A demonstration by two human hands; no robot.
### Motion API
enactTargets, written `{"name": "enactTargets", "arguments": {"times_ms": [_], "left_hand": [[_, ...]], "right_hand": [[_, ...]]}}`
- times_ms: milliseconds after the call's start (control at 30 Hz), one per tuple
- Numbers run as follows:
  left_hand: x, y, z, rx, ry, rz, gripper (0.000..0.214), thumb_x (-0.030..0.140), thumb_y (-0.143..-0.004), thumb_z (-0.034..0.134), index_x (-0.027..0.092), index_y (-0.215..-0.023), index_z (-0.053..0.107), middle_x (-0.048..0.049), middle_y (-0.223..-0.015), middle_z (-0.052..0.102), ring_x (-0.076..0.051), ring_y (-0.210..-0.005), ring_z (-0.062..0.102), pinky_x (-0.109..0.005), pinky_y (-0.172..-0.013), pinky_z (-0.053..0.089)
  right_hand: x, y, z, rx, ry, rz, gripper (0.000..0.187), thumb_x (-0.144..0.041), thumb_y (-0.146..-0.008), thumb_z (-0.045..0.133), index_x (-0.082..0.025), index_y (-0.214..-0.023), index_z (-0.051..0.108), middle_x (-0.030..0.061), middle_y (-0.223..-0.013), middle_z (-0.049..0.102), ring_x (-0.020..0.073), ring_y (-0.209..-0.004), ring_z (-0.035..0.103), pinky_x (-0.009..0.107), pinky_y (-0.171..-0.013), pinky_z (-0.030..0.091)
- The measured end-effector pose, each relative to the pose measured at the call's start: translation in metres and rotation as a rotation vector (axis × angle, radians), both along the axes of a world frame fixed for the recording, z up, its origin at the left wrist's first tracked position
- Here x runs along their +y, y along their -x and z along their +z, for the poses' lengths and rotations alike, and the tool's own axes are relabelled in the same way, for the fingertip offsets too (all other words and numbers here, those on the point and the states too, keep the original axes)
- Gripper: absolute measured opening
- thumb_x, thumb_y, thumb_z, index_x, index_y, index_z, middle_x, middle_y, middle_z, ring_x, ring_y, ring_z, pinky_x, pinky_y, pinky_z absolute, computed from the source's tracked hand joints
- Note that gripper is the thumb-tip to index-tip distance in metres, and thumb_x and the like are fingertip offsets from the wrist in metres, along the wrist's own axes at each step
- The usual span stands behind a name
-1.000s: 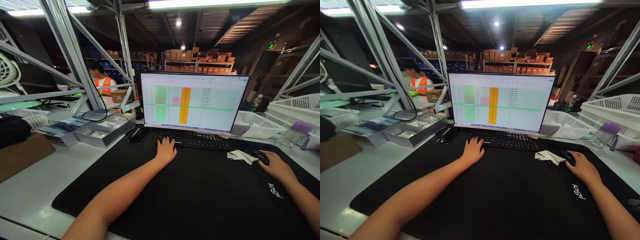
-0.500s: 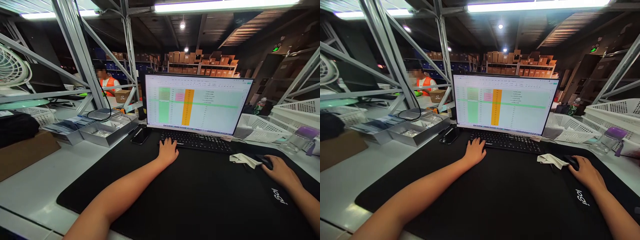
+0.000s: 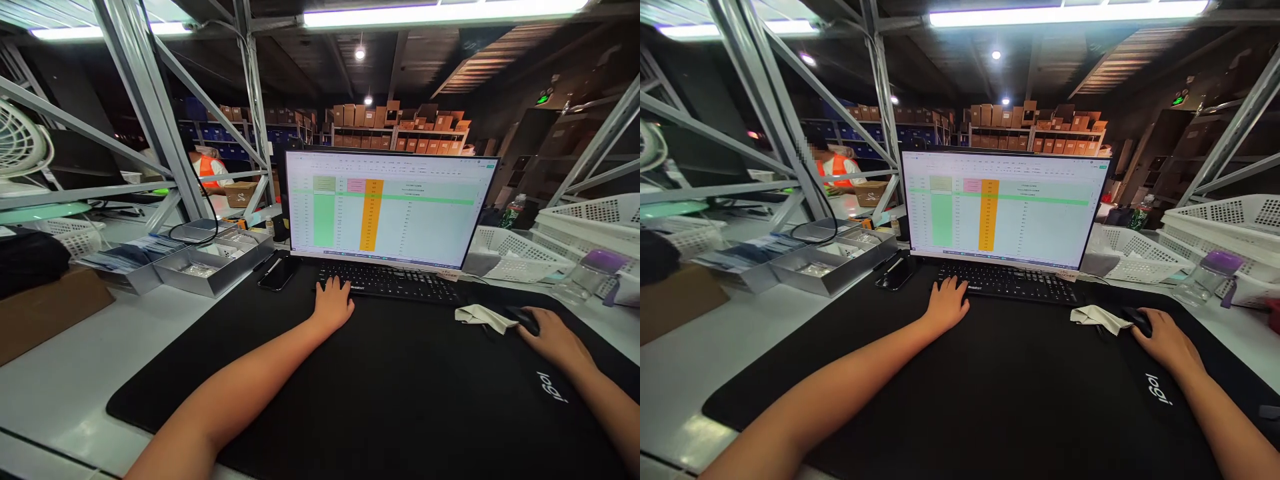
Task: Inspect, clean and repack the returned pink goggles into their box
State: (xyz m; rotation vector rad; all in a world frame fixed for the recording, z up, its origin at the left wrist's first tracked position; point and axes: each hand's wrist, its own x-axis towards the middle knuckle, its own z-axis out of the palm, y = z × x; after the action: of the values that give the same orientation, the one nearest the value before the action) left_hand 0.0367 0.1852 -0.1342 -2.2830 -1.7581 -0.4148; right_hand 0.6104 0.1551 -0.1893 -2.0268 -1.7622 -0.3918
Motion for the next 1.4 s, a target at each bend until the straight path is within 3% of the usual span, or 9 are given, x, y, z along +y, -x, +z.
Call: {"name": "enactTargets", "arguments": {"times_ms": [433, 833, 1033, 1100, 1133, 1200, 1300, 1333, 1400], "left_hand": [[-0.002, 0.0, 0.001, 0.025, -0.01, 0.006, 0.053, 0.035, -0.095, 0.049, 0.019, -0.145, 0.05, -0.0202, -0.153, 0.048, -0.037, -0.141, 0.044, -0.063, -0.114, 0.035], [-0.002, 0.0, 0.001, 0.004, -0.025, -0.016, 0.053, 0.032, -0.095, 0.049, 0.015, -0.145, 0.052, -0.0228, -0.152, 0.048, -0.039, -0.141, 0.044, -0.065, -0.113, 0.035], [0.0, 0.001, 0.005, 0.001, -0.038, -0.035, 0.051, 0.028, -0.093, 0.05, 0.013, -0.142, 0.054, -0.0242, -0.151, 0.049, -0.04, -0.14, 0.046, -0.066, -0.113, 0.036], [-0.006, 0.001, 0.012, 0.026, -0.04, -0.132, 0.048, 0.025, -0.094, 0.049, 0.015, -0.141, 0.055, -0.0187, -0.154, 0.048, -0.034, -0.144, 0.043, -0.059, -0.12, 0.032], [-0.012, 0.0, 0.017, 0.035, -0.056, -0.249, 0.046, 0.024, -0.095, 0.048, 0.018, -0.139, 0.056, -0.0151, -0.154, 0.049, -0.03, -0.145, 0.043, -0.053, -0.123, 0.029], [-0.034, -0.003, 0.032, 0.012, -0.14, -0.608, 0.04, 0.024, -0.096, 0.047, 0.021, -0.134, 0.059, -0.0105, -0.148, 0.057, -0.023, -0.141, 0.048, -0.046, -0.126, 0.027], [-0.09, -0.004, 0.056, -0.274, -0.423, -1.087, 0.043, 0.026, -0.098, 0.043, 0.02, -0.14, 0.05, -0.0126, -0.136, 0.065, -0.023, -0.134, 0.055, -0.048, -0.122, 0.036], [-0.113, -0.001, 0.063, -0.363, -0.438, -1.162, 0.049, 0.032, -0.098, 0.042, 0.019, -0.145, 0.045, -0.0137, -0.138, 0.063, -0.024, -0.135, 0.054, -0.05, -0.12, 0.038], [-0.155, 0.008, 0.071, -0.457, -0.373, -1.18, 0.053, 0.042, -0.1, 0.041, 0.023, -0.149, 0.04, -0.0101, -0.141, 0.062, -0.023, -0.134, 0.056, -0.045, -0.12, 0.04]], "right_hand": [[-0.002, 0.002, -0.001, 0.044, -0.011, 0.022, 0.054, -0.052, -0.08, 0.044, -0.022, -0.123, 0.059, 0.0156, -0.126, 0.061, 0.0352, -0.125, 0.058, 0.049, -0.109, 0.046], [-0.006, 0.009, 0.002, 0.016, -0.035, 0.02, 0.054, -0.045, -0.085, 0.047, -0.015, -0.128, 0.06, 0.0176, -0.127, 0.061, 0.032, -0.122, 0.059, 0.046, -0.111, 0.045], [-0.006, 0.011, 0.004, 0.016, -0.05, 0.019, 0.054, -0.046, -0.082, 0.05, -0.015, -0.126, 0.063, 0.0164, -0.122, 0.063, 0.0327, -0.115, 0.063, 0.049, -0.103, 0.051], [-0.005, 0.013, 0.005, 0.017, -0.052, 0.025, 0.055, -0.045, -0.082, 0.05, -0.014, -0.125, 0.063, 0.0173, -0.122, 0.064, 0.0332, -0.117, 0.062, 0.049, -0.104, 0.05], [-0.006, 0.014, 0.005, 0.016, -0.053, 0.025, 0.054, -0.045, -0.083, 0.05, -0.014, -0.125, 0.063, 0.0174, -0.122, 0.064, 0.0333, -0.119, 0.062, 0.048, -0.105, 0.05], [-0.007, 0.017, 0.007, 0.013, -0.053, 0.018, 0.054, -0.044, -0.083, 0.05, -0.013, -0.126, 0.063, 0.0176, -0.123, 0.064, 0.0327, -0.119, 0.062, 0.048, -0.106, 0.049], [-0.009, 0.02, 0.009, 0.005, -0.05, 0.004, 0.051, -0.042, -0.084, 0.051, -0.016, -0.127, 0.063, 0.0158, -0.124, 0.064, 0.0299, -0.117, 0.063, 0.044, -0.106, 0.049], [-0.009, 0.02, 0.009, 0.002, -0.047, 0.002, 0.05, -0.041, -0.084, 0.051, -0.018, -0.127, 0.063, 0.0147, -0.124, 0.064, 0.029, -0.117, 0.063, 0.043, -0.106, 0.049], [-0.01, 0.021, 0.01, 0.0, -0.04, 0.0, 0.048, -0.041, -0.085, 0.052, -0.02, -0.127, 0.063, 0.0133, -0.126, 0.064, 0.0284, -0.118, 0.062, 0.042, -0.107, 0.049]]}}
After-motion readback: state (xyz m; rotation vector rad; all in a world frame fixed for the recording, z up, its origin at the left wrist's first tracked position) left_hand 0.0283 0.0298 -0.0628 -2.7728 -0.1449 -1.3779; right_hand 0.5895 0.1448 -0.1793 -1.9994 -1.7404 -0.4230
